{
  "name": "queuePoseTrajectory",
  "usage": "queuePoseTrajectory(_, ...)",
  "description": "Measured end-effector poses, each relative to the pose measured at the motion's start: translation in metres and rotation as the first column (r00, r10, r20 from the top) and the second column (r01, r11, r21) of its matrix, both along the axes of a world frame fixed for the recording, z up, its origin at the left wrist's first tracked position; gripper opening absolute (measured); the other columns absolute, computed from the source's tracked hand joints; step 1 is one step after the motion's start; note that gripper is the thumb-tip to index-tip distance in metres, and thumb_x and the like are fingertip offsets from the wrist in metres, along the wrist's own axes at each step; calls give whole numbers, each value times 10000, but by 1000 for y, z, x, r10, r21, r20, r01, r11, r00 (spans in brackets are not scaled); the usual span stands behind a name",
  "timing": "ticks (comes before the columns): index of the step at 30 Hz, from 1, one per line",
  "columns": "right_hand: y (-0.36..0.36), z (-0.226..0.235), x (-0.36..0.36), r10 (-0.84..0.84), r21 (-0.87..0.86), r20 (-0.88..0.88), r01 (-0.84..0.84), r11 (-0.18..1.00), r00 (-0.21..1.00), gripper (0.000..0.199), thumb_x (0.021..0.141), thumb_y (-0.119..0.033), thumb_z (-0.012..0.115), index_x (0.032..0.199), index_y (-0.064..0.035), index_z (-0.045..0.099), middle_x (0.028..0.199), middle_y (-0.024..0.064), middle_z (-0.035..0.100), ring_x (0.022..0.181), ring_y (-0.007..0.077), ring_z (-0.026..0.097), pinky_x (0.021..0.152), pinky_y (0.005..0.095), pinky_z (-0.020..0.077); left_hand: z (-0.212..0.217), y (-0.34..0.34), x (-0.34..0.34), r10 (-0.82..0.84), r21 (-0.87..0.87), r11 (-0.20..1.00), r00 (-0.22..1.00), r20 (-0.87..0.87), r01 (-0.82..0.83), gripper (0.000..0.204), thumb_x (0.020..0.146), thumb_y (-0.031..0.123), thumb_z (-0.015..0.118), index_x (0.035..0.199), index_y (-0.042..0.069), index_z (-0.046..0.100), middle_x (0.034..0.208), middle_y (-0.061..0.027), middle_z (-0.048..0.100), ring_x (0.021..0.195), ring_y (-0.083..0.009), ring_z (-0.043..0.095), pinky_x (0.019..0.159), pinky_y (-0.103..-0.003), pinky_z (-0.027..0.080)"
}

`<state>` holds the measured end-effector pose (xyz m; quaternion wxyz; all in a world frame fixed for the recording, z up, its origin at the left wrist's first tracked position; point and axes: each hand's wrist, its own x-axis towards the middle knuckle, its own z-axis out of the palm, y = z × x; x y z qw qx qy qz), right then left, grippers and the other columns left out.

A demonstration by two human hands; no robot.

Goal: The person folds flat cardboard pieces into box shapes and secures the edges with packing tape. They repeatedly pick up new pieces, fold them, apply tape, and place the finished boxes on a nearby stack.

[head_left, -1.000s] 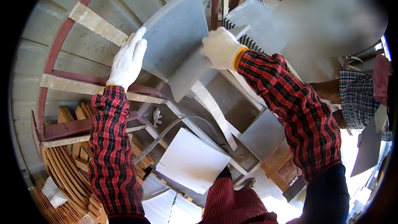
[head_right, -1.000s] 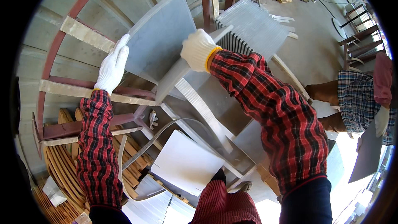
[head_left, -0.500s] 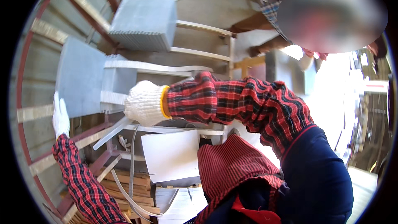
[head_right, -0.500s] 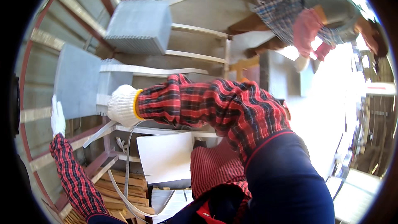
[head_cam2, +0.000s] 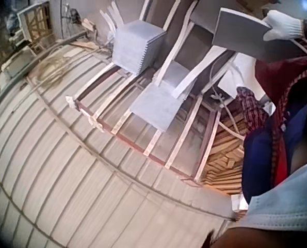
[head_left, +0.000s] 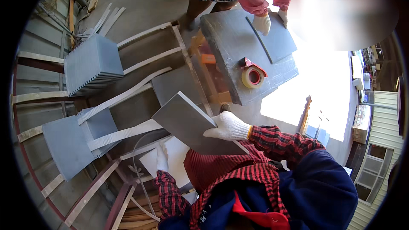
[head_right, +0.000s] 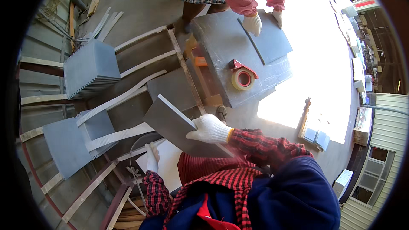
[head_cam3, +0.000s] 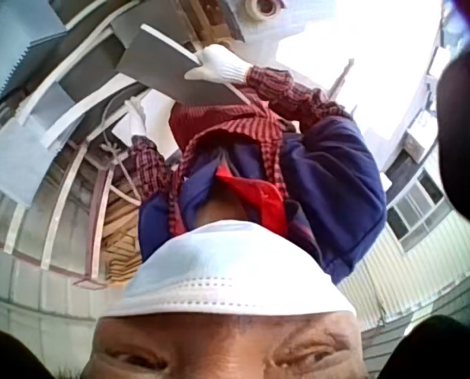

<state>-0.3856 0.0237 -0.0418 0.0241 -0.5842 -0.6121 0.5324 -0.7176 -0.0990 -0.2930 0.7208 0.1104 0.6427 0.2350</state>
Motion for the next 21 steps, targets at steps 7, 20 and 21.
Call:
queuePoseTrajectory(7, -16, -44, 162, -348, -176, -303, 307, 936, 887, 460, 826, -313, 757, 1126, 30, 696, 945, 162, 739, 875, 188, 691, 833, 336, 529, 41, 17, 183, 390, 51, 910, 893, 226, -411, 818, 987, 650, 432, 1514, 28, 354, 1540, -140, 399, 1396, -308, 396, 1136, -462, 337)
queuePoseTrajectory(20, -33, -167, 204, -264, -83, 49, 267, 960, 963, 773, 854, -468, 676, 1335, 68, 396, 1100, 360, 638, 1048, 489, 628, 901, 493, 500, 75, -16, 243, 588, 161, 807, 743, -319, -569, 636, 960, 498, 614, 1371, 18, 544, 1319, -106, 590, 1145, -244, 584, 974, -372, 490)
queuePoseTrajectory(21, -31, -169, 209, -259, -85, 54, 262, 961, 964, 813, 854, -474, 675, 1373, 76, 376, 1116, 364, 635, 1055, 488, 629, 907, 489, 501, 67, -18, 246, 590, 185, 805, 731, -344, -564, 627, 962, 491, 616, 1364, 14, 553, 1313, -102, 595, 1139, -237, 587, 966, -367, 493)
